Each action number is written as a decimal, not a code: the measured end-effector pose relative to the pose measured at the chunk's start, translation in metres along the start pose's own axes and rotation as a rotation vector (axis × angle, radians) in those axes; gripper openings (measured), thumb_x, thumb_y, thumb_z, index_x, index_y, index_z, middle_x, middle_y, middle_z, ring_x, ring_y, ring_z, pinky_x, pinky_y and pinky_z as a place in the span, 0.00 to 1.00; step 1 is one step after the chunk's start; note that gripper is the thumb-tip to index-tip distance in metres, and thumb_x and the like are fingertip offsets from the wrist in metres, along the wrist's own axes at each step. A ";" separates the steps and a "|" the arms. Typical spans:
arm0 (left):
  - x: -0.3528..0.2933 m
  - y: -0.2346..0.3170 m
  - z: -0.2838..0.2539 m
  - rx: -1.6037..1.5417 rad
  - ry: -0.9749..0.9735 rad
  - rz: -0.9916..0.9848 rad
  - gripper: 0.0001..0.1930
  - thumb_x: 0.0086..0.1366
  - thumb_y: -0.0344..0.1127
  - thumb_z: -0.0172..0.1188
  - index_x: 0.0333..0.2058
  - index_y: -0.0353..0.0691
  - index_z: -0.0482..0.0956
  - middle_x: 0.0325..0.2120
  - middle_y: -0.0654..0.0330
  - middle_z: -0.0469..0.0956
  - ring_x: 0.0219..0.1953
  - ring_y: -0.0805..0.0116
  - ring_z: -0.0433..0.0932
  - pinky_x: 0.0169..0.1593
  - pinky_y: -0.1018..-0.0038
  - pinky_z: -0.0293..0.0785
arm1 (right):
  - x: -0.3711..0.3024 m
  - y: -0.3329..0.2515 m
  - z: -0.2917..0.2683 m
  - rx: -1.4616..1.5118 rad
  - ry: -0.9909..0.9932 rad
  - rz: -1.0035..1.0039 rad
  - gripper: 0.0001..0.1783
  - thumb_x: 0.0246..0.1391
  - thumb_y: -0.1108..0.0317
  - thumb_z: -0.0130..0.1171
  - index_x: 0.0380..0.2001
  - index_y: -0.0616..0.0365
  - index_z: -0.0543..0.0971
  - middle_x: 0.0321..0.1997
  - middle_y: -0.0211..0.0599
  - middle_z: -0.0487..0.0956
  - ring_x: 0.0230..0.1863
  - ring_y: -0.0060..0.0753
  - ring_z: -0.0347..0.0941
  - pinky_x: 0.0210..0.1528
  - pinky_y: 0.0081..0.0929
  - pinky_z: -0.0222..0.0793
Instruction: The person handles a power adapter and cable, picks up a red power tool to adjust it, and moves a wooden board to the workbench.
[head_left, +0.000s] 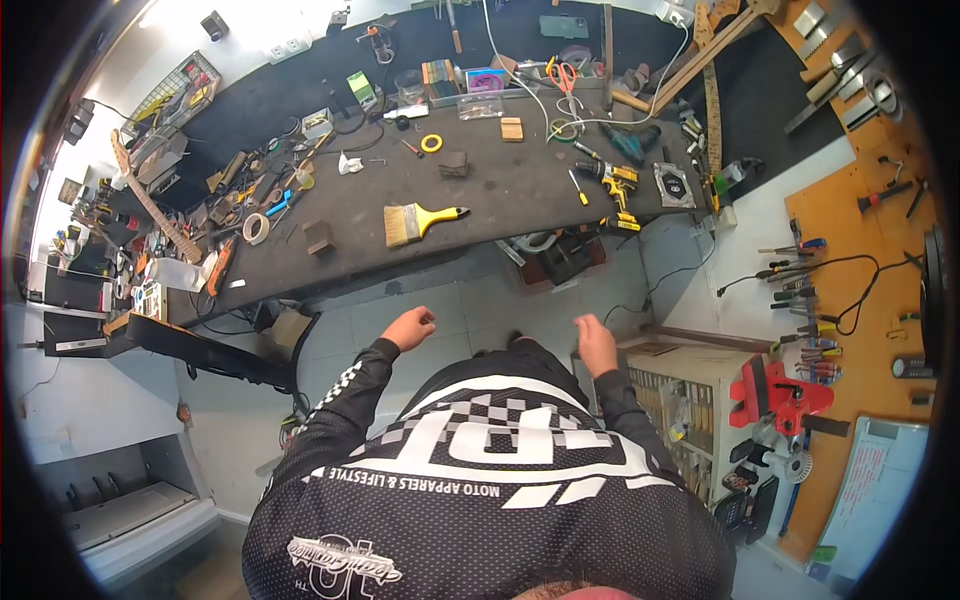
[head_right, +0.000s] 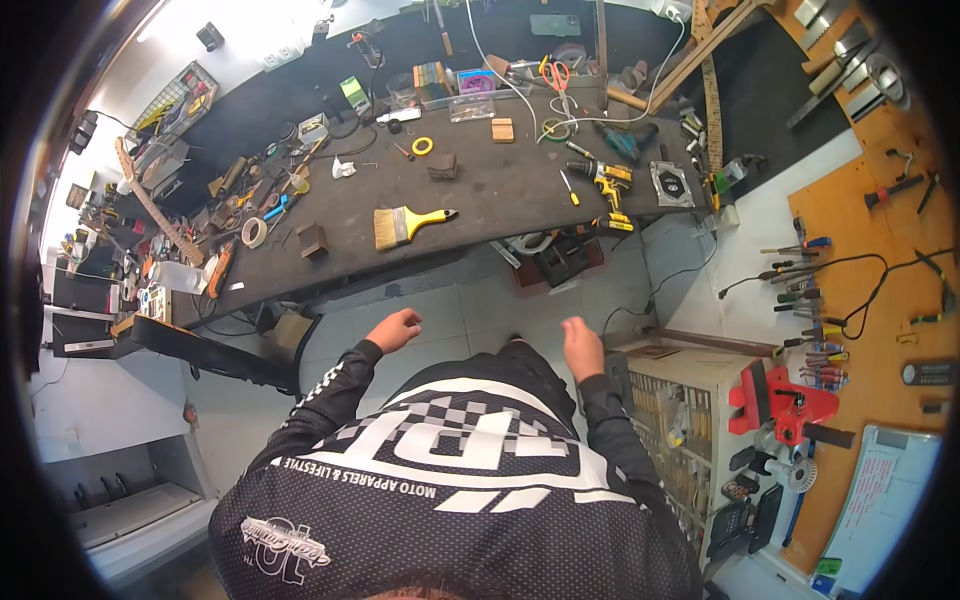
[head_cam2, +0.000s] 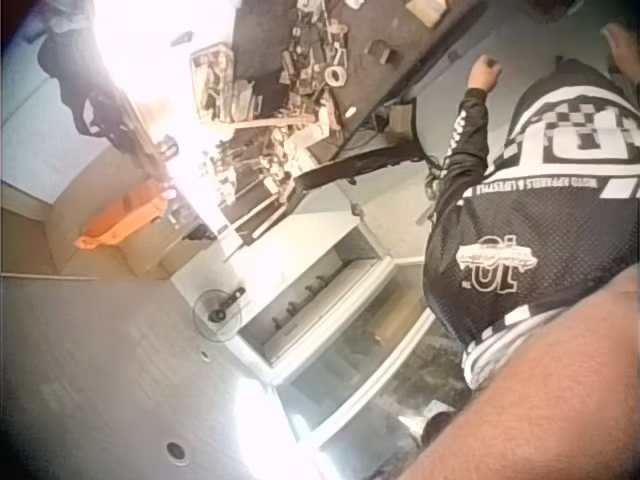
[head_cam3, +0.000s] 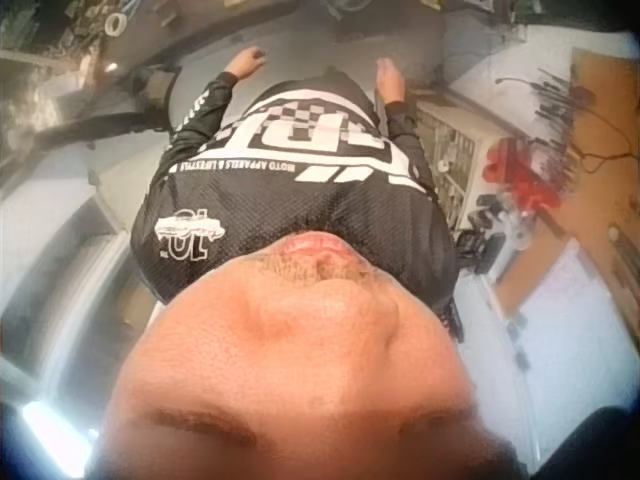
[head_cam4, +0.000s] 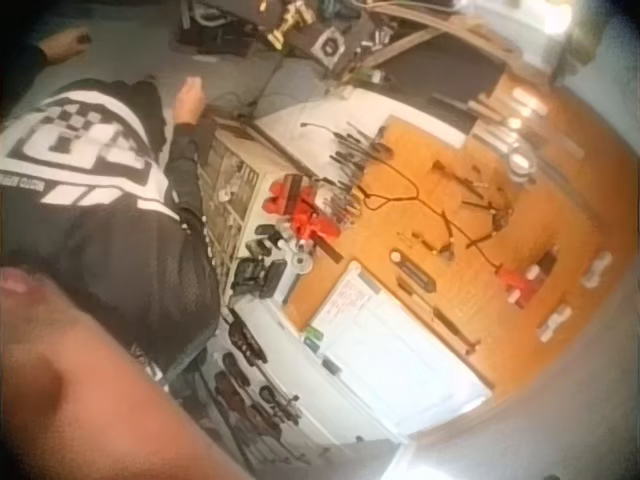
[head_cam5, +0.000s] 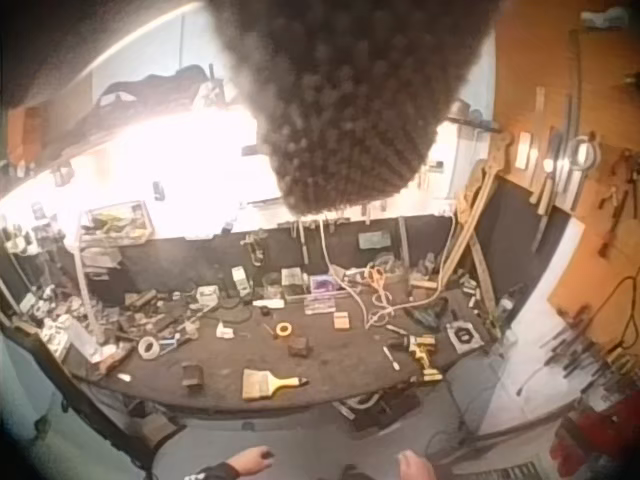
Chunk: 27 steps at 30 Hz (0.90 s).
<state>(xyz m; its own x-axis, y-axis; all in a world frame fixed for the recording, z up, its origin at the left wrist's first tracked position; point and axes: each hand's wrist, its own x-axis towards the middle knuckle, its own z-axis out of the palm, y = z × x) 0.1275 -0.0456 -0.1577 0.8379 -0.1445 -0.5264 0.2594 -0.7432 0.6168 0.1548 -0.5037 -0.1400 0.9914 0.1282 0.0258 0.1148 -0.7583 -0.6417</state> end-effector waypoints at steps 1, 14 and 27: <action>0.002 -0.001 -0.002 -0.142 0.023 -0.035 0.19 0.70 0.38 0.64 0.55 0.35 0.79 0.48 0.48 0.85 0.50 0.54 0.84 0.55 0.61 0.79 | 0.021 -0.015 0.005 0.151 -0.126 0.157 0.11 0.68 0.69 0.54 0.50 0.57 0.79 0.29 0.44 0.80 0.35 0.58 0.79 0.44 0.44 0.76; 0.092 0.087 -0.065 -0.137 0.039 -0.021 0.17 0.69 0.36 0.63 0.54 0.37 0.80 0.49 0.49 0.84 0.50 0.53 0.83 0.56 0.61 0.79 | 0.383 -0.013 0.005 -0.280 0.263 -0.162 0.07 0.58 0.73 0.60 0.40 0.53 0.80 0.46 0.42 0.77 0.53 0.52 0.74 0.53 0.48 0.73; 0.201 0.203 -0.159 -0.045 -0.055 0.153 0.17 0.71 0.37 0.63 0.55 0.36 0.79 0.50 0.48 0.82 0.51 0.47 0.83 0.55 0.59 0.79 | 0.487 0.006 -0.026 -0.443 0.052 -0.244 0.13 0.56 0.68 0.65 0.44 0.54 0.77 0.46 0.37 0.79 0.54 0.48 0.75 0.51 0.48 0.70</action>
<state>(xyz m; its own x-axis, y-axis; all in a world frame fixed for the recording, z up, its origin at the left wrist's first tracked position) 0.4247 -0.1212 -0.0452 0.8417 -0.2902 -0.4554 0.1532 -0.6803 0.7168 0.6403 -0.4624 -0.1110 0.9329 0.3117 0.1802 0.3477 -0.9099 -0.2261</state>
